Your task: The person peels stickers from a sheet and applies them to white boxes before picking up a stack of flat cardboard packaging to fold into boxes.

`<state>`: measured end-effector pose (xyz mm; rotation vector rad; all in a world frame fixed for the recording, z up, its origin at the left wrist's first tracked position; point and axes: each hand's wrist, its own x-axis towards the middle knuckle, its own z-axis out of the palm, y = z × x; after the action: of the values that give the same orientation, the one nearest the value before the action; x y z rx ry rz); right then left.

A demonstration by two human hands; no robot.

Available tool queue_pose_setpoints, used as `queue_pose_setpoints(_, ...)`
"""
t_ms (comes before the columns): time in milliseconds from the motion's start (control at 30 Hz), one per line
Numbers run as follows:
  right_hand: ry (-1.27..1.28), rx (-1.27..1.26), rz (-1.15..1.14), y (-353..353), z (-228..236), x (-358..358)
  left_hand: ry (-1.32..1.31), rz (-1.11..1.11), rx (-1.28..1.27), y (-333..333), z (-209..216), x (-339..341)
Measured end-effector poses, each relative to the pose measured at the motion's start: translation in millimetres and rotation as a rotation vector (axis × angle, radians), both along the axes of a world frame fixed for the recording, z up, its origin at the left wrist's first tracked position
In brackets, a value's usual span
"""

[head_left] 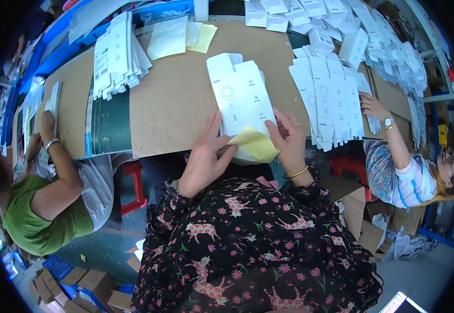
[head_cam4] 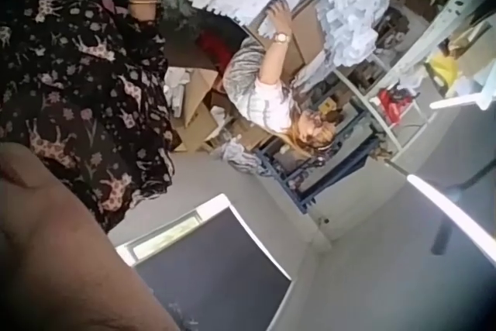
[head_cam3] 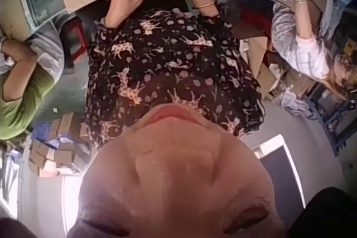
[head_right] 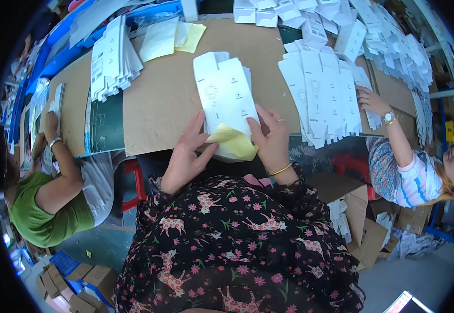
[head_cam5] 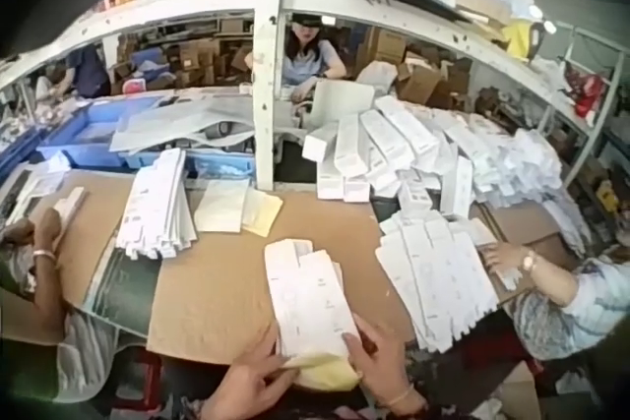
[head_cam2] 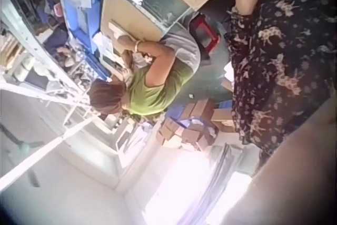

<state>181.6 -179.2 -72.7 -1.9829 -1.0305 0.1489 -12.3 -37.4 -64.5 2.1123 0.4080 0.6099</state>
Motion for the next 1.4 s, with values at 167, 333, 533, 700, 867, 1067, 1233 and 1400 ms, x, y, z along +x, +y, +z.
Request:
queue_pose_setpoints(167,0.605,0.368,-0.104,-2,-3,11,-0.124,0.059,-0.038,1,5,-2)
queue_pose_setpoints(333,0.319,0.492,-0.446,-40,9,66,0.145,0.103,-0.469,8,13,-19)
queue_pose_setpoints(533,-0.762,-0.128,-0.736,-90,6,133,-0.114,0.163,-0.711,14,-1,-21)
queue_pose_setpoints(700,-0.696,-0.439,-0.347,-38,0,76,-0.102,0.183,-0.713,14,-1,-18)
queue_pose_setpoints(867,-0.722,-0.53,-0.378,-47,-41,127,-0.1,0.195,-0.739,13,0,-26)
queue_pose_setpoints(1067,-0.826,-0.606,-0.43,-47,-34,168,-0.223,0.245,-0.889,15,-5,-25)
queue_pose_setpoints(1233,0.29,0.183,0.015,-8,21,65,-0.248,0.236,-0.976,15,6,-24)
queue_pose_setpoints(1400,0.656,0.323,0.33,29,38,-19,-0.263,0.195,-0.962,15,13,-25)
